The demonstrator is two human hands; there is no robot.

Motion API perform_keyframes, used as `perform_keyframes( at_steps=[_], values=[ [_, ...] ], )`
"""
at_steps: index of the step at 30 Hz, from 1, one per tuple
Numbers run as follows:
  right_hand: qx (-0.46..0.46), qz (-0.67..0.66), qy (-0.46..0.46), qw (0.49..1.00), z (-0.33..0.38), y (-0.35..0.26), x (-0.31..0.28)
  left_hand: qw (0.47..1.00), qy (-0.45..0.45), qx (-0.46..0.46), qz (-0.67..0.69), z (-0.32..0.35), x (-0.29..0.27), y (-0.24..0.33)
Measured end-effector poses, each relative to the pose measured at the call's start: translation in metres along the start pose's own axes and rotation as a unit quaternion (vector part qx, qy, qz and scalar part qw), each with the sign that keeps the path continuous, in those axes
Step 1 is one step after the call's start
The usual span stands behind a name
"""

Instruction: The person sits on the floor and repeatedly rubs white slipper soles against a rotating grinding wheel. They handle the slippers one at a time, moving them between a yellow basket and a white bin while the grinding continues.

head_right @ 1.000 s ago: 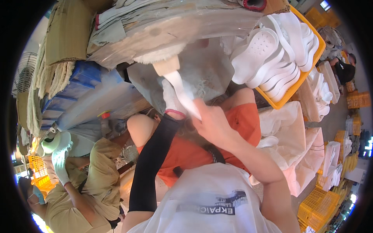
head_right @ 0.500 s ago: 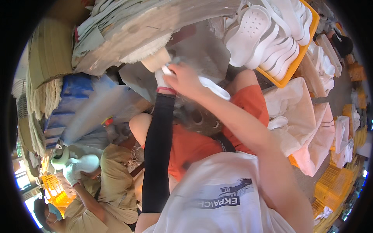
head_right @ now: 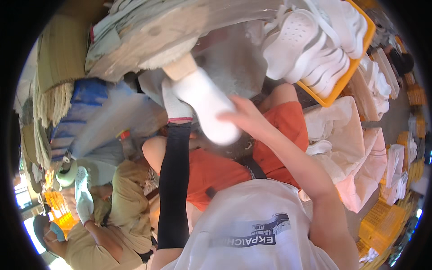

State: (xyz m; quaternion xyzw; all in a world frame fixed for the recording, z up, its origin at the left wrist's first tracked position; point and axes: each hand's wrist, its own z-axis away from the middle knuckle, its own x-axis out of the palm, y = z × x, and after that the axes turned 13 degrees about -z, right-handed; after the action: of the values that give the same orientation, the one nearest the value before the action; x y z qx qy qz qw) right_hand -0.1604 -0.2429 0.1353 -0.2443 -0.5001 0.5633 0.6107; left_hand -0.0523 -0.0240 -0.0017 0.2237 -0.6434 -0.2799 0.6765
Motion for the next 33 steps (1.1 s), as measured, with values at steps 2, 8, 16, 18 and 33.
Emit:
perform_keyframes(
  at_steps=[2, 8, 16, 18, 33],
  values=[
    [0.003, -0.124, 0.043, 0.991, -0.051, 0.0, 0.019, 0.994, -0.043, -0.069, 0.066, -0.01, -0.007, 0.014],
    [-0.228, 0.31, 0.006, 0.923, -0.001, -0.009, -0.061, 0.991, -0.059, -0.028, -0.117, 0.041, 0.05, -0.005],
    [-0.371, 0.278, 0.476, 0.748, -0.09, -0.106, -0.288, 0.928, -0.143, -0.058, -0.34, 0.103, 0.237, -0.151],
    [-0.226, 0.283, 0.471, 0.804, -0.113, -0.117, -0.301, 0.801, -0.101, 0.124, -0.578, 0.072, 0.251, -0.16],
    [-0.256, 0.238, 0.443, 0.826, 0.085, 0.046, -0.298, 0.42, -0.171, 0.422, -0.785, -0.005, 0.355, -0.184]
  ],
)
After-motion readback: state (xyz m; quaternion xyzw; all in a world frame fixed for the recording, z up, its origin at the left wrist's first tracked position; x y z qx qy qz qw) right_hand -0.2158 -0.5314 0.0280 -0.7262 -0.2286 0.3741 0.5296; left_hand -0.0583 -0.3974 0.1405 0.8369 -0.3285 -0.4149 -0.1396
